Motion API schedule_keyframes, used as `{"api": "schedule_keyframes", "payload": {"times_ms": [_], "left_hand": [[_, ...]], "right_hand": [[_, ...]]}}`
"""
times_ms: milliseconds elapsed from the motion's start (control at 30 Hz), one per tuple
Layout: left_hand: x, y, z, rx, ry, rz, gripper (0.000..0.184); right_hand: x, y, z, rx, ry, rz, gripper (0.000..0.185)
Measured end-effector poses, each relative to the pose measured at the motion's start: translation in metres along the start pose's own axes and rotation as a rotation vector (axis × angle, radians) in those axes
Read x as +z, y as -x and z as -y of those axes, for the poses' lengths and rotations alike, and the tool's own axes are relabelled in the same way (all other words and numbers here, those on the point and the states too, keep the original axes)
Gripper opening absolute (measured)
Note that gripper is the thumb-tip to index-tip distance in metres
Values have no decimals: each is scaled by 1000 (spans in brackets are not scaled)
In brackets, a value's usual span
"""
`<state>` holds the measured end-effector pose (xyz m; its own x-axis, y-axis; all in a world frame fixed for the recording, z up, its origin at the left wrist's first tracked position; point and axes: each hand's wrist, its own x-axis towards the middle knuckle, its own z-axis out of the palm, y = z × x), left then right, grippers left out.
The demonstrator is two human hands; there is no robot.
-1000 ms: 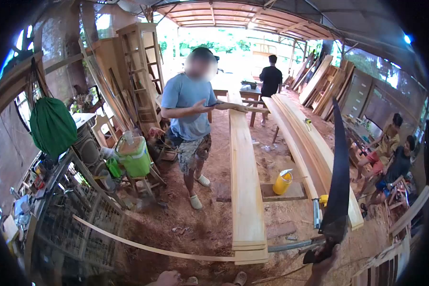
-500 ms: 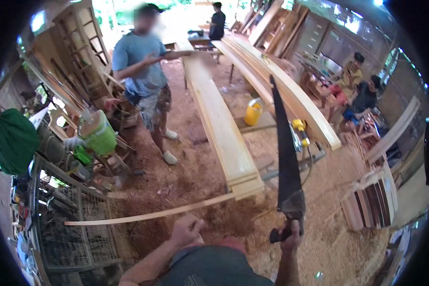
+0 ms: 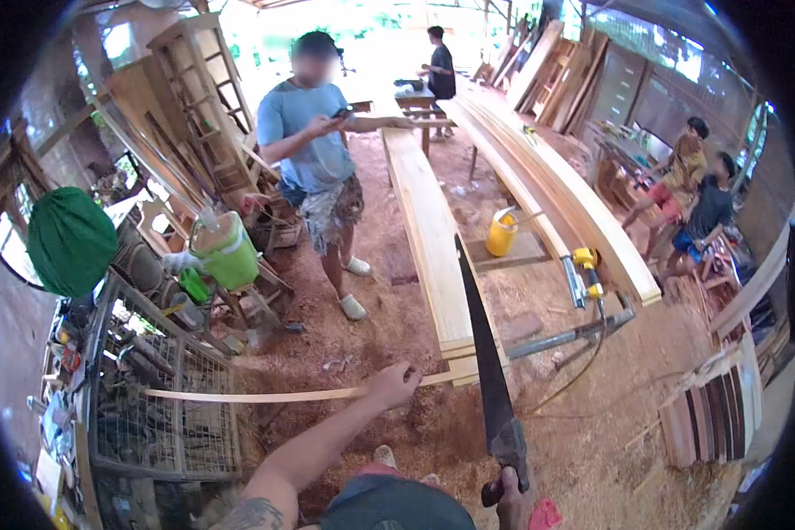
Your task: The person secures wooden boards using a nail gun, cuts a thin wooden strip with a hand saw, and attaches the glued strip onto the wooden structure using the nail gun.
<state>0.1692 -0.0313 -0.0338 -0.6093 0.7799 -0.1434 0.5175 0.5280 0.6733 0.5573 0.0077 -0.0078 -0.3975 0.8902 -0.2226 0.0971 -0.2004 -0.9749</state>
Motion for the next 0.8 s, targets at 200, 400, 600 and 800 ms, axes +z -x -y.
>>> {"api": "schedule_keyframes", "payload": {"times_ms": [200,400,600,800], "left_hand": [[68,-74,-6,-318,67,14,61],[97,-98,-47,-375,173,8,61],[81,-84,-76,-423,122,-35,64],[90,-90,-66,-480,99,-88,68]], "right_hand": [[-16,-4,0,-18,103,-26,33],[-23,-3,-2,-11,78,-58,33],[-30,-6,-4,1,71,-71,33],[-37,-10,-2,5,75,-92,33]]}}
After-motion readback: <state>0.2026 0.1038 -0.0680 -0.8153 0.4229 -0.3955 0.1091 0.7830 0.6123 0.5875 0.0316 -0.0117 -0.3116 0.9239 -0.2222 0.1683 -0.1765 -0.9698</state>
